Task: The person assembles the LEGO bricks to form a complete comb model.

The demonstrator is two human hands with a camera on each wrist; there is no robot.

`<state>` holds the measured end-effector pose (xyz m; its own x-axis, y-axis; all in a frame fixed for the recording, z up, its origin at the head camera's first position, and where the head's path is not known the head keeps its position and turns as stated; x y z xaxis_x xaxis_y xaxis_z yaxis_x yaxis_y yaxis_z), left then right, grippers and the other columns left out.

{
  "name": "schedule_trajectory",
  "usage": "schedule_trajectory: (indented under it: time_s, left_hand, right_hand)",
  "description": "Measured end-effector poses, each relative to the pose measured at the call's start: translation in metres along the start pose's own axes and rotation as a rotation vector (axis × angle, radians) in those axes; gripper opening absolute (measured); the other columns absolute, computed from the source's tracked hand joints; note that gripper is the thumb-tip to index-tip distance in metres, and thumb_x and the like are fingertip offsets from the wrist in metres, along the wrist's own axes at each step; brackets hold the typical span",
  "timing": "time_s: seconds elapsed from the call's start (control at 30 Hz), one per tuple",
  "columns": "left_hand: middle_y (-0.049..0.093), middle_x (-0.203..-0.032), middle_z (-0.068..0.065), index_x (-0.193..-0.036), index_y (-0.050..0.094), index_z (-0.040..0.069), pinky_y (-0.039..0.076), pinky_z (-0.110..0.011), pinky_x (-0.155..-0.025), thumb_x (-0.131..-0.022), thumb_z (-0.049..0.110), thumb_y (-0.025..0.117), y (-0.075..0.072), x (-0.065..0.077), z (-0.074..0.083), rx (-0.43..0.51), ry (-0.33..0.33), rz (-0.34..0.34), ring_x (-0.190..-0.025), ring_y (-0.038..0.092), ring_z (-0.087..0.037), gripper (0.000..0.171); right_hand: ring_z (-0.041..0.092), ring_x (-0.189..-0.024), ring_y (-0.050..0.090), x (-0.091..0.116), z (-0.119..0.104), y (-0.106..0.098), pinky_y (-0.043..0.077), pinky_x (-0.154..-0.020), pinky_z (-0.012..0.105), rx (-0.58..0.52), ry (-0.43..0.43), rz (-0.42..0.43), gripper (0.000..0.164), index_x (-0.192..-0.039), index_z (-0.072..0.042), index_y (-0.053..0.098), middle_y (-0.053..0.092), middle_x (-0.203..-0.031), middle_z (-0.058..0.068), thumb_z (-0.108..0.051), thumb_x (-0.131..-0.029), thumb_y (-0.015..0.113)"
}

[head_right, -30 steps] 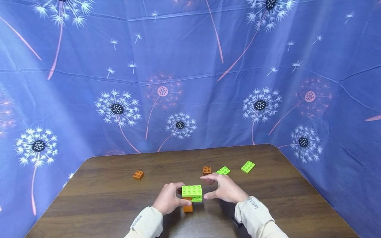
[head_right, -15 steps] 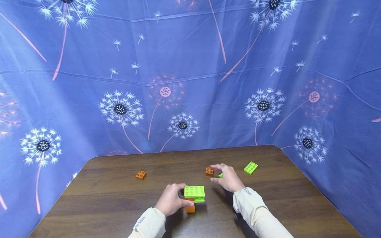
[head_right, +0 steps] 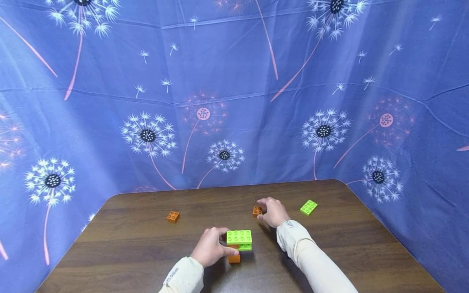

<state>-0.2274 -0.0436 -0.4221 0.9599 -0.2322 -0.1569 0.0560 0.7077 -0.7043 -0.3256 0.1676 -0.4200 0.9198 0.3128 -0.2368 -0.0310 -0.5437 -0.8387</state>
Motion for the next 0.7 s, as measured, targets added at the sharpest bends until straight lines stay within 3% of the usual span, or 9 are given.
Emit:
schedule_trajectory:
  time_s: [0.43,0.7]
  left_hand:
    - [0.077,-0.100,-0.011,-0.107,0.075,0.002,0.057,-0.046,-0.088,-0.066,0.020,0.095,0.000,0.002,0.000,-0.037,0.069,0.031,-0.098,0.071,-0.034,0.049]
    - [0.075,-0.106,-0.016,-0.114,0.073,-0.003,0.055,-0.049,-0.091,-0.068,0.018,0.094,0.000,0.000,0.000,-0.015,-0.001,-0.002,-0.103,0.069,-0.037,0.056]
  right_hand:
    - [0.041,-0.111,0.064,-0.016,0.009,0.019,0.050,-0.096,0.056,0.095,0.077,-0.059,0.048,-0.120,0.002,0.070,0.070,-0.115,0.020,-0.004,-0.075,0.087]
    - [0.043,-0.107,0.064,-0.017,0.011,0.026,0.050,-0.094,0.057,0.164,0.064,-0.039,0.043,-0.116,0.000,0.072,0.071,-0.111,0.020,-0.009,-0.076,0.087]
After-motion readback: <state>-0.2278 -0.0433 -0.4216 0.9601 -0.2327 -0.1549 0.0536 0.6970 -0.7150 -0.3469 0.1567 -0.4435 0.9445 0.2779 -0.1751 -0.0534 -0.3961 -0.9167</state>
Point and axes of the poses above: each hand's wrist, its own x-axis away from the middle knuckle, its own y-axis out of the palm, z = x × y, the point moved 3 cm from there along -x, towards the middle knuckle
